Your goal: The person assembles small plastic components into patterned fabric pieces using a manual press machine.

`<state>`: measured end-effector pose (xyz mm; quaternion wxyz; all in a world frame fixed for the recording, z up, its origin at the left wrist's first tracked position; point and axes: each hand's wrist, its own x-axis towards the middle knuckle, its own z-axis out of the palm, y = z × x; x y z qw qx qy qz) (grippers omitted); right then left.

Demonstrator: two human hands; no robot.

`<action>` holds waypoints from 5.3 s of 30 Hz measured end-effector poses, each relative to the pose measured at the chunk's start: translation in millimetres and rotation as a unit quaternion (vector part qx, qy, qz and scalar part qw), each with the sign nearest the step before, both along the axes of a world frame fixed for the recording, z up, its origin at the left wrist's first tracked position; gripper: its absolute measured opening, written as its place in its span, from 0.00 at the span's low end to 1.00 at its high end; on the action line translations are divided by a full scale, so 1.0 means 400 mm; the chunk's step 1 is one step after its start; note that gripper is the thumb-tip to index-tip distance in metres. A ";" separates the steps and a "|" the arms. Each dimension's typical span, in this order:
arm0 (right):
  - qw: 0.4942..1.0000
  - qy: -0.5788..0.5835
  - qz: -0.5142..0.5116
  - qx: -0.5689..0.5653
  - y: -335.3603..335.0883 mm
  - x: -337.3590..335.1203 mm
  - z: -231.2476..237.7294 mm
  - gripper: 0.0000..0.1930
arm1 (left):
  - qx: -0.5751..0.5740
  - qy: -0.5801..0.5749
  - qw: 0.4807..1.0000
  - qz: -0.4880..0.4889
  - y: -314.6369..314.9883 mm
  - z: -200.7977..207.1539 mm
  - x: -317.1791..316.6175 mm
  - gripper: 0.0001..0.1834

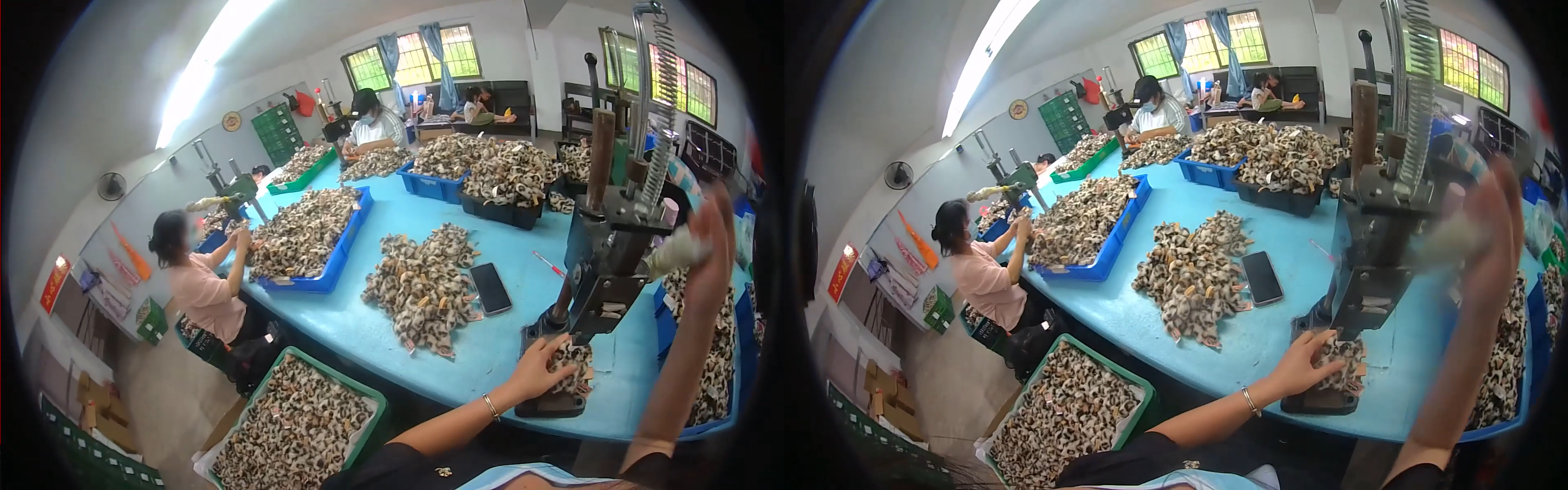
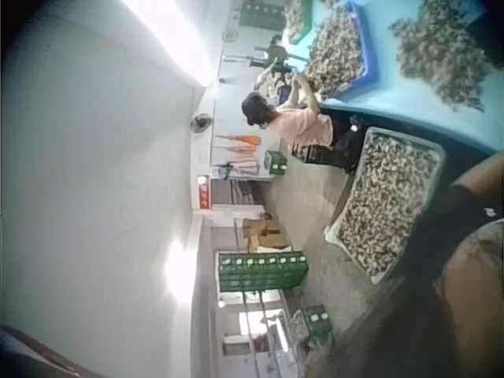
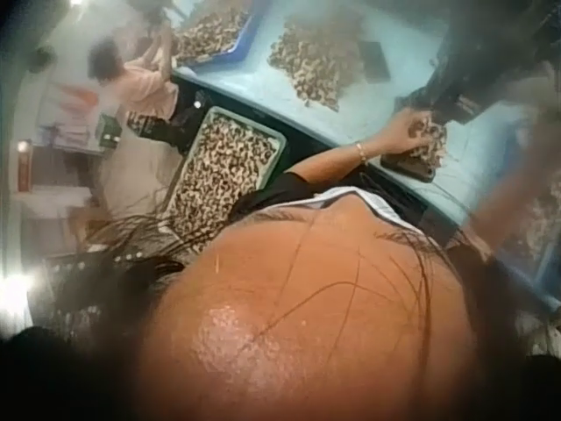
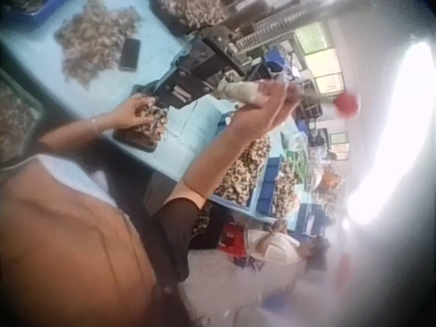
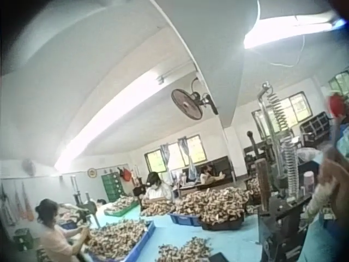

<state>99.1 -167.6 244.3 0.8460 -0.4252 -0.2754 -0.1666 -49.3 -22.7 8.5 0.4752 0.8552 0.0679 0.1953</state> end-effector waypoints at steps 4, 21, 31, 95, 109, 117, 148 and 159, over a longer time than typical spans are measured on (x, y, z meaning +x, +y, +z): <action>0.978 0.093 0.105 -0.153 0.122 0.131 0.143 0.18 | 0.022 0.042 0.998 0.031 -0.018 0.066 0.006 0.53; 0.826 0.048 -0.321 -0.462 -0.477 0.088 -0.348 0.06 | 0.210 0.076 0.871 0.438 0.687 -0.080 -0.059 0.14; 0.541 0.056 -0.403 -0.736 -0.527 0.455 -0.455 0.10 | 0.303 -0.085 0.870 0.380 0.463 0.030 -0.040 0.17; 0.842 0.240 0.305 -0.375 -0.005 -0.089 -0.535 0.03 | -0.518 0.160 0.832 -0.121 0.098 0.015 0.040 0.18; 0.773 0.078 0.187 -0.601 0.033 -0.012 -0.618 0.06 | -0.278 0.220 0.931 -0.090 0.125 0.013 0.079 0.13; 0.840 0.083 0.221 -0.489 0.017 0.021 -0.643 0.08 | -0.256 0.077 0.961 -0.077 0.024 0.006 0.070 0.20; 0.946 0.073 0.212 -0.233 0.081 0.227 0.095 0.32 | -0.109 0.013 0.994 -0.010 0.017 -0.026 0.088 0.21; 0.932 -0.334 0.138 0.034 -0.089 -0.066 -0.109 0.16 | -0.091 -0.026 0.995 -0.008 0.028 -0.017 0.095 0.22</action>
